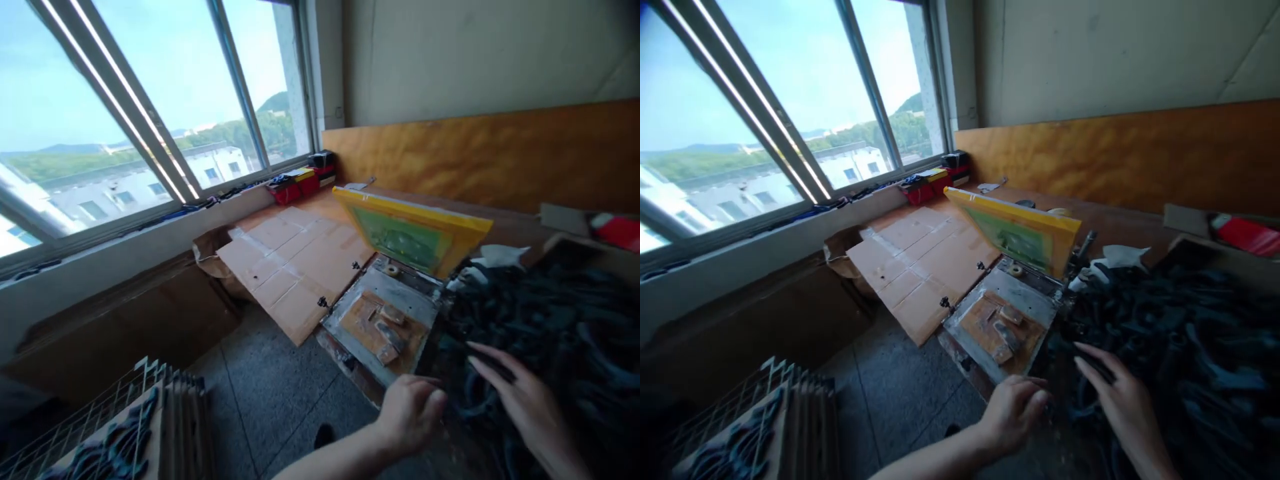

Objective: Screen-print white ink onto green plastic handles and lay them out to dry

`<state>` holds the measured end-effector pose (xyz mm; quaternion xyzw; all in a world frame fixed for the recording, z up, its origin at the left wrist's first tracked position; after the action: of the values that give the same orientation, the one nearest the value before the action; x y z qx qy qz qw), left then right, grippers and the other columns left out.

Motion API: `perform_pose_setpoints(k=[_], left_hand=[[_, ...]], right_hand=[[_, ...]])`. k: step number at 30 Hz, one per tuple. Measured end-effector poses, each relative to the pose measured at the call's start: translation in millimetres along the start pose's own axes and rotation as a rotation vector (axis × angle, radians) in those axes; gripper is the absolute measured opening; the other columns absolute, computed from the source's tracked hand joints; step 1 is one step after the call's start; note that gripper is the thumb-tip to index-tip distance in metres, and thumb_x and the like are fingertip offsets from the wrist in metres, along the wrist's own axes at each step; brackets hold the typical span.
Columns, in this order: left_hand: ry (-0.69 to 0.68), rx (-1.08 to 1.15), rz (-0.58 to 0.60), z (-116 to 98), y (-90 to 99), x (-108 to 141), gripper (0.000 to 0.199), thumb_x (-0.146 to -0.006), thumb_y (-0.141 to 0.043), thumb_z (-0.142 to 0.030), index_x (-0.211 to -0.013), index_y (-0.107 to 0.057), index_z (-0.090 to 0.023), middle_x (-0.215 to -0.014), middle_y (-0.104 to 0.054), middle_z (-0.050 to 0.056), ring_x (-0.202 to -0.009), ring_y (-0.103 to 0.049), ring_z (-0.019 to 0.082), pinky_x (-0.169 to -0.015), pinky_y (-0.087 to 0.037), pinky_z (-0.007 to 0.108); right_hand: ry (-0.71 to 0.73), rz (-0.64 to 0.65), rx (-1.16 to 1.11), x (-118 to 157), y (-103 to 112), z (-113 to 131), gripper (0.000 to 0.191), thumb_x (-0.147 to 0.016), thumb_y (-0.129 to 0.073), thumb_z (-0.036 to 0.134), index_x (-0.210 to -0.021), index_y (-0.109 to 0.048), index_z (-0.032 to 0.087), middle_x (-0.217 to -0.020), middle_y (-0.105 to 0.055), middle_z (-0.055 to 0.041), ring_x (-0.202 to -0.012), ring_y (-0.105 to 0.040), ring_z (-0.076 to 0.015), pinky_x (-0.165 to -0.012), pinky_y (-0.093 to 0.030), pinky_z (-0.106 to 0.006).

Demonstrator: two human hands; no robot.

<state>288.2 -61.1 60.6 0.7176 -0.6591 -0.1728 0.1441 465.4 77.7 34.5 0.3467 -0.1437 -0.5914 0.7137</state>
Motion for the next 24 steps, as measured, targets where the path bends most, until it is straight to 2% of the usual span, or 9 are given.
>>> perform_pose_setpoints(k=[2, 4, 7, 10, 16, 18, 20, 22, 24], left_hand=[[0.091, -0.033, -0.043, 27.2, 47.6, 9.6, 0.043, -0.094, -0.037, -0.043, -0.097, -0.073, -0.020, -0.106, -0.073, 0.007, -0.100, -0.065, 0.021, -0.092, -0.048, 0.030], [0.163, -0.048, -0.104, 51.3, 91.1, 13.1, 0.044, -0.094, -0.036, -0.046, -0.093, -0.073, -0.020, -0.097, -0.073, 0.007, -0.094, -0.066, 0.021, -0.086, -0.049, 0.029], [0.219, -0.010, -0.164, 78.3, 140.1, 7.8, 0.047, -0.093, -0.036, -0.051, -0.092, -0.072, -0.020, -0.094, -0.073, 0.006, -0.091, -0.065, 0.021, -0.084, -0.048, 0.027], [0.261, 0.032, -0.192, 97.5, 170.3, -3.1, 0.050, -0.091, -0.038, -0.055, -0.092, -0.072, -0.018, -0.090, -0.073, 0.006, -0.087, -0.065, 0.021, -0.081, -0.048, 0.027], [0.277, 0.114, -0.260, 122.8, 202.7, -30.4, 0.050, -0.089, -0.042, -0.055, -0.101, -0.070, -0.015, -0.094, -0.073, 0.007, -0.089, -0.065, 0.021, -0.079, -0.048, 0.028], [0.260, 0.170, -0.313, 119.7, 215.4, -49.0, 0.050, -0.088, -0.045, -0.056, -0.099, -0.070, -0.014, -0.095, -0.072, 0.009, -0.089, -0.065, 0.021, -0.079, -0.049, 0.028], [0.207, 0.240, -0.384, 103.4, 232.2, -75.5, 0.052, -0.086, -0.048, -0.058, -0.100, -0.069, -0.012, -0.092, -0.071, 0.009, -0.086, -0.065, 0.019, -0.076, -0.050, 0.028], [0.123, 0.323, -0.446, 74.5, 251.6, -107.5, 0.056, -0.084, -0.049, -0.060, -0.109, -0.065, -0.013, -0.084, -0.069, 0.007, -0.076, -0.063, 0.015, -0.071, -0.051, 0.026], [0.028, 0.424, -0.482, 39.0, 270.6, -141.0, 0.061, -0.084, -0.048, -0.062, -0.123, -0.058, -0.016, -0.075, -0.065, 0.001, -0.065, -0.059, 0.011, -0.064, -0.050, 0.023]], right_hand=[[0.013, 0.030, -0.106, -6.5, -48.6, 37.7, 0.037, -0.081, -0.050, 0.053, -0.097, -0.072, 0.027, -0.103, -0.069, -0.0078, -0.098, -0.064, -0.0268, -0.086, -0.053, -0.040], [0.079, 0.028, -0.119, -15.2, -94.0, 67.4, 0.036, -0.084, -0.047, 0.048, -0.097, -0.072, 0.025, -0.103, -0.067, -0.0063, -0.099, -0.062, -0.0246, -0.091, -0.050, -0.041], [0.154, 0.016, 0.000, -28.3, -139.9, 86.2, 0.035, -0.088, -0.042, 0.037, -0.100, -0.073, 0.026, -0.099, -0.065, -0.0062, -0.095, -0.062, -0.0222, -0.089, -0.050, -0.039], [0.213, 0.036, 0.158, -37.0, -154.8, 87.8, 0.034, -0.089, -0.041, 0.026, -0.101, -0.073, 0.027, -0.095, -0.063, -0.0065, -0.093, -0.060, -0.0218, -0.086, -0.051, -0.038], [0.311, 0.127, 0.388, -41.3, -148.0, 100.2, 0.041, -0.084, -0.041, 0.011, -0.105, -0.073, 0.027, -0.102, -0.064, -0.0067, -0.098, -0.058, -0.0222, -0.090, -0.049, -0.038], [0.352, 0.143, 0.395, -43.5, -149.8, 109.2, 0.041, -0.088, -0.040, 0.014, -0.115, -0.068, 0.027, -0.116, -0.063, -0.0064, -0.108, -0.056, -0.0227, -0.095, -0.047, -0.040], [0.431, 0.192, 0.388, -46.0, -158.9, 117.9, 0.042, -0.091, -0.042, 0.020, -0.130, -0.057, 0.029, -0.134, -0.055, -0.0042, -0.124, -0.047, -0.0237, -0.104, -0.039, -0.044], [0.505, 0.286, 0.394, -47.9, -173.3, 121.4, 0.046, -0.092, -0.047, 0.030, -0.138, -0.047, 0.030, -0.142, -0.047, -0.0026, -0.134, -0.037, -0.0253, -0.109, -0.031, -0.051], [0.513, 0.358, 0.418, -50.0, -185.6, 117.3, 0.049, -0.091, -0.050, 0.040, -0.138, -0.046, 0.029, -0.143, -0.046, -0.0031, -0.137, -0.032, -0.0273, -0.110, -0.026, -0.055]])
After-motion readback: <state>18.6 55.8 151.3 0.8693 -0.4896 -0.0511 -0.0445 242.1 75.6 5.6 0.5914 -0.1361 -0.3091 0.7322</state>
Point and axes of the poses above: each hand's wrist, its own x-axis away from the middle knuckle, its own y-axis out of the back of the hand, z = x × y, the point moved 5 cm from there along -x, towards the middle knuckle
